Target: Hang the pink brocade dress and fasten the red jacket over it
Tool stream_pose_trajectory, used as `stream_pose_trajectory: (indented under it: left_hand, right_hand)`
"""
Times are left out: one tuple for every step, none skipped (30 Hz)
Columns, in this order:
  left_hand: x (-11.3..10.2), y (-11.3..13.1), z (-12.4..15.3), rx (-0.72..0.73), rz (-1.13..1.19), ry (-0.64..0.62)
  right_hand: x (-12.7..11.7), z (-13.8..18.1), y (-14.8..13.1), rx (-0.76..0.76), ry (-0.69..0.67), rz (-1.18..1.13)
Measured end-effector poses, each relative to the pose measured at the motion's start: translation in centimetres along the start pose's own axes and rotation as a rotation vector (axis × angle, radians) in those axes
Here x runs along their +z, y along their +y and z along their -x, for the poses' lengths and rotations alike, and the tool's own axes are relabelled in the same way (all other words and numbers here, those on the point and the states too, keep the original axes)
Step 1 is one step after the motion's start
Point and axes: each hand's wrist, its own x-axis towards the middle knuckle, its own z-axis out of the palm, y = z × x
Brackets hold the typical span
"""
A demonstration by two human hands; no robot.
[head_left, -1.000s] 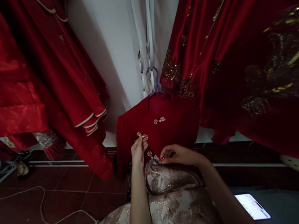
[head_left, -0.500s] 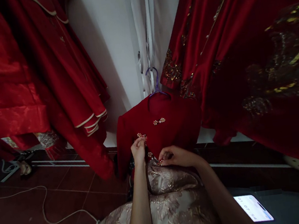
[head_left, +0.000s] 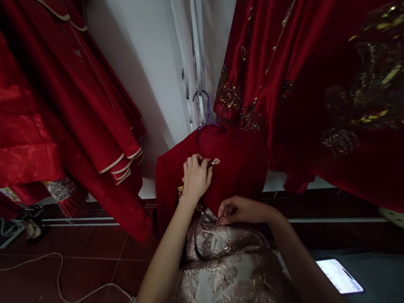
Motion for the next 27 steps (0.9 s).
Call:
stream_pose_trajectory:
  left_hand:
    - [0.0, -0.1, -0.7, 0.035, -0.052, -0.029]
    - [0.0, -0.1, -1.2, 0.067, -0.09, -0.055]
    - [0.0, -0.2, -1.6, 0.098, -0.114, -0.077]
    - [0.0, -0.2, -1.9, 0.126, -0.127, -0.095]
    - [0.0, -0.3, -2.0, 0.144, -0.131, -0.105]
    - [0.0, -0.3, -1.9, 0.149, -0.125, -0.108]
    - [0.0, -0.3, -1.7, 0.138, -0.111, -0.105]
    - [0.1, -0.4, -1.3, 0.114, -0.088, -0.099]
    - [0.1, -0.5, -0.8, 0.082, -0.056, -0.092]
    - [0.2, -0.6, -0.2, 0.045, -0.02, -0.082]
    - [0.3, -0.7, 0.3, 0.012, 0.017, -0.073]
    - [0.4, -0.8, 0.7, -0.011, 0.05, -0.066]
    - [0.5, -0.9, 1.0, -0.023, 0.075, -0.059]
    - [0.6, -1.1, 1.1, -0.025, 0.089, -0.053]
    - [0.6, -1.1, 1.0, -0.017, 0.094, -0.05]
    - [0.7, -1.2, 0.8, -0.005, 0.089, -0.049]
    - [0.7, -1.2, 0.4, 0.01, 0.074, -0.05]
    - [0.7, -1.2, 0.0, 0.025, 0.053, -0.052]
    - [0.7, -1.1, -0.5, 0.04, 0.025, -0.058]
    - [0.8, -1.1, -0.9, 0.055, -0.005, -0.066]
    - [0.8, -1.0, -1.3, 0.068, -0.035, -0.076]
    - [0.8, -0.9, -1.7, 0.081, -0.061, -0.086]
    - [0.8, -0.9, -1.9, 0.094, -0.08, -0.095]
    - [0.8, -0.8, -2.1, 0.108, -0.093, -0.101]
    - [0.8, -0.8, -2.3, 0.123, -0.103, -0.104]
    - [0.8, -0.7, -2.5, 0.14, -0.112, -0.103]
    - [0.7, -0.7, -2.6, 0.159, -0.124, -0.098]
  right_hand:
    - [0.0, 0.0, 0.1, -0.003, -0.001, -0.006]
    - [0.0, 0.0, 0.1, -0.006, -0.001, -0.012]
    - [0.0, 0.0, 0.2, -0.008, -0.001, -0.015]
    - [0.0, 0.0, 0.3, -0.011, -0.001, -0.018]
    - [0.0, 0.0, 0.3, -0.012, 0.0, -0.02]
    - [0.0, 0.0, 0.3, -0.012, 0.001, -0.024]
    - [0.0, 0.0, 0.3, -0.012, 0.005, -0.027]
    - [0.0, 0.0, 0.3, -0.01, 0.013, -0.027]
    - [-0.1, 0.0, 0.3, -0.009, 0.024, -0.024]
    - [-0.1, 0.0, 0.3, -0.009, 0.036, -0.018]
    - [-0.1, -0.1, 0.3, -0.009, 0.044, -0.01]
    - [-0.1, -0.1, 0.3, -0.011, 0.051, -0.003]
    - [-0.1, -0.1, 0.3, -0.013, 0.054, 0.002]
    - [-0.1, -0.2, 0.3, -0.016, 0.057, 0.005]
    - [0.0, -0.2, 0.3, -0.017, 0.059, 0.005]
    - [0.1, -0.3, 0.3, -0.016, 0.06, 0.004]
    - [0.1, -0.4, 0.4, -0.014, 0.061, 0.002]
    - [0.2, -0.4, 0.4, -0.012, 0.059, 0.002]
    - [0.2, -0.5, 0.5, -0.009, 0.054, 0.001]
    - [0.2, -0.5, 0.5, -0.006, 0.048, 0.001]
    - [0.2, -0.5, 0.6, -0.004, 0.043, 0.001]
    - [0.2, -0.4, 0.6, -0.004, 0.039, 0.0]
    - [0.1, -0.4, 0.6, -0.003, 0.037, -0.001]
    - [0.1, -0.3, 0.5, -0.002, 0.035, -0.003]
    - [0.1, -0.2, 0.5, 0.0, 0.037, -0.001]
    - [0.1, -0.2, 0.3, 0.0, 0.042, 0.003]
    - [0.1, -0.2, 0.1, -0.002, 0.054, 0.009]
